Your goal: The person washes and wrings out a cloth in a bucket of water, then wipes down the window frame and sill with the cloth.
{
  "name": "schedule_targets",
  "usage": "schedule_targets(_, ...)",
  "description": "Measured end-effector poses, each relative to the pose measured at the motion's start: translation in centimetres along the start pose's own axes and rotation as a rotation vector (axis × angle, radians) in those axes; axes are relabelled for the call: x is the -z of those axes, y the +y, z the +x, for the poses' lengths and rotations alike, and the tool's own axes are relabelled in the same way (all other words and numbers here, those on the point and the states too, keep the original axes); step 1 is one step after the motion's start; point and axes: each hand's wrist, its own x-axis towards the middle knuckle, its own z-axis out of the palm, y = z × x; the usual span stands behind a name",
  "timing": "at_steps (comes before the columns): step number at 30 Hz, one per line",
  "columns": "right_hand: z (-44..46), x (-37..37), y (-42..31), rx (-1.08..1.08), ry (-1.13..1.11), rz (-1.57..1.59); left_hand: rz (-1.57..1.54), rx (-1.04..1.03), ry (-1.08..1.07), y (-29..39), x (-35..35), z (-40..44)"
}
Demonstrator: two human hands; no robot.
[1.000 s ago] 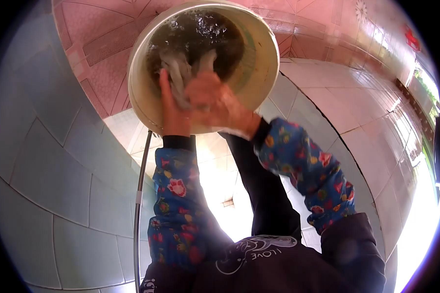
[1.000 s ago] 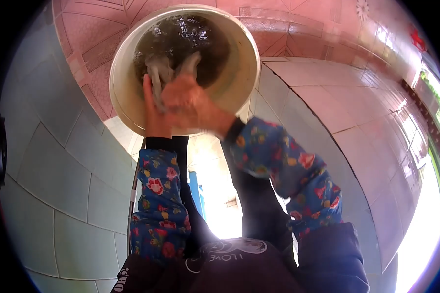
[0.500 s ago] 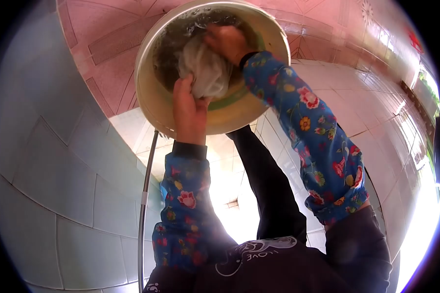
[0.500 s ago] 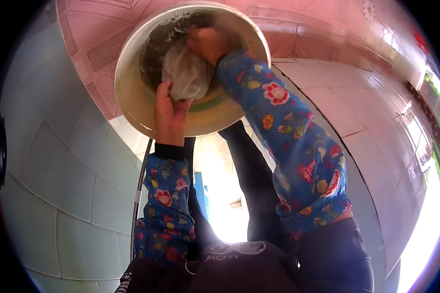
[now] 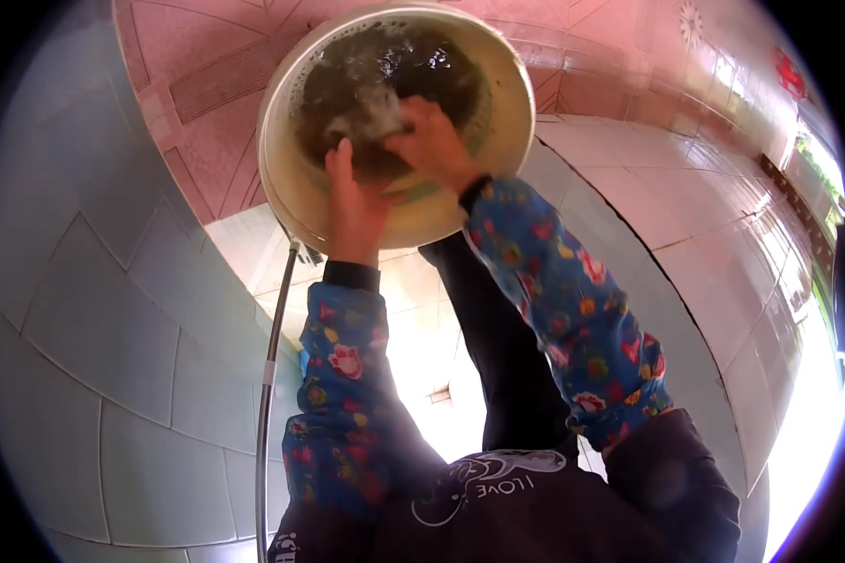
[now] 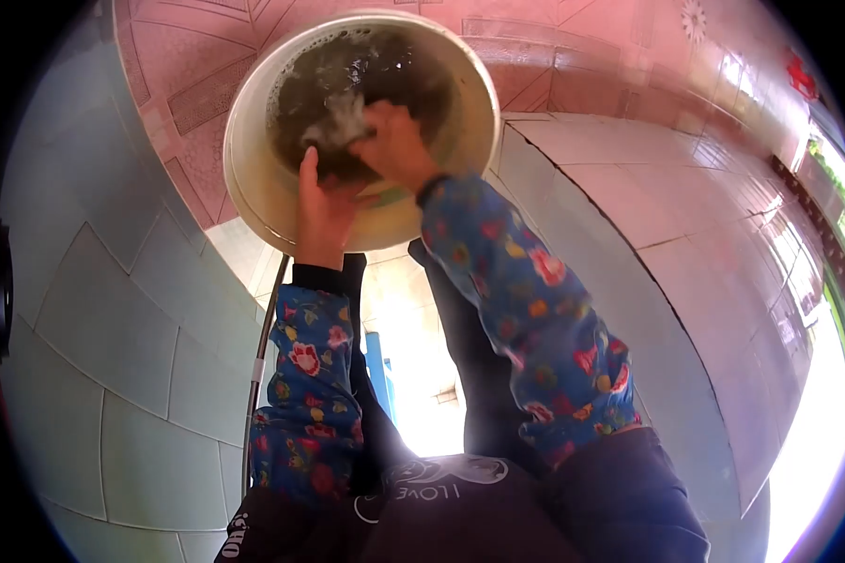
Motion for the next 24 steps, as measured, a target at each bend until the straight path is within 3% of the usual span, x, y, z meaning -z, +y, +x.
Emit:
schedule_targets(1, -1.8, 1.0, -2.2, 0.171, 0.081, -0.053, -0.054, 0.049, -0.089, 0.1, 0.1, 0.1)
schedule_targets(3, -4.2, 3.5, -5.8, 0.239, -0.034, 0.110, -0.217, 0.014, -0.203, 0.6, -1.7, -1.1)
schedule_targets(4, -5.5, 4.8, -8.2, 0.175, -0.083, 0.297, -0.299, -0.005, -0.251, 0.9, -2.2, -2.0)
schedule_targets(7, -8.3, 8.7, -15.1, 0.034, -0.226, 0.697, -0.171, -0.053, -0.343, 2.1, -4.3, -6.0)
schedule_targets(9, -9.2, 10.1, -18.4, 0.065, -0.214, 0.721, -0.154, 0.041, -0.300, 3.3, -6.0, -8.9)
schedule_targets(11, -10.2, 11.7, -20.8, -0.015, -0.237, 0.784, -0.146, -0.101, -0.245, 2.4, -6.0, -8.8)
schedule_targets(13, -11.3, 13.0, -21.9, -0.192, -0.223, 0.939, -0.107, -0.288, -0.090, 1.3, -7.7, -10.1)
schedule_targets(16, -11.3, 15.7, -21.7, -0.458, -0.247, 1.227, 0.010, -0.149, -0.227, 1.4, -5.2, -11.1)
schedule_targets(17, -10.5, 15.5, -20.8, -0.453, -0.190, 1.299, 0.076, -0.159, -0.287, 0.9, -3.5, -10.3)
schedule_targets(19, -7.2, 15.4, -19.2, -0.274, -0.065, 1.441, -0.115, -0.083, -0.322, 0.7, -4.1, -11.5)
schedule_targets(21, -3.1, 14.5, -16.2, -0.283, 0.043, 1.353, -0.258, -0.106, -0.271, 0.2, -5.0, -13.0)
schedule_targets(23, -0.1, 12.7, -13.8, -0.379, -0.018, 1.130, 0.365, -0.447, -0.208, -1.2, -4.4, -12.6)
schedule_targets(24, 0.3, 11.4, -12.4, -0.448, -0.042, 0.979, 0.319, -0.405, -0.222, -1.1, -4.6, -12.6)
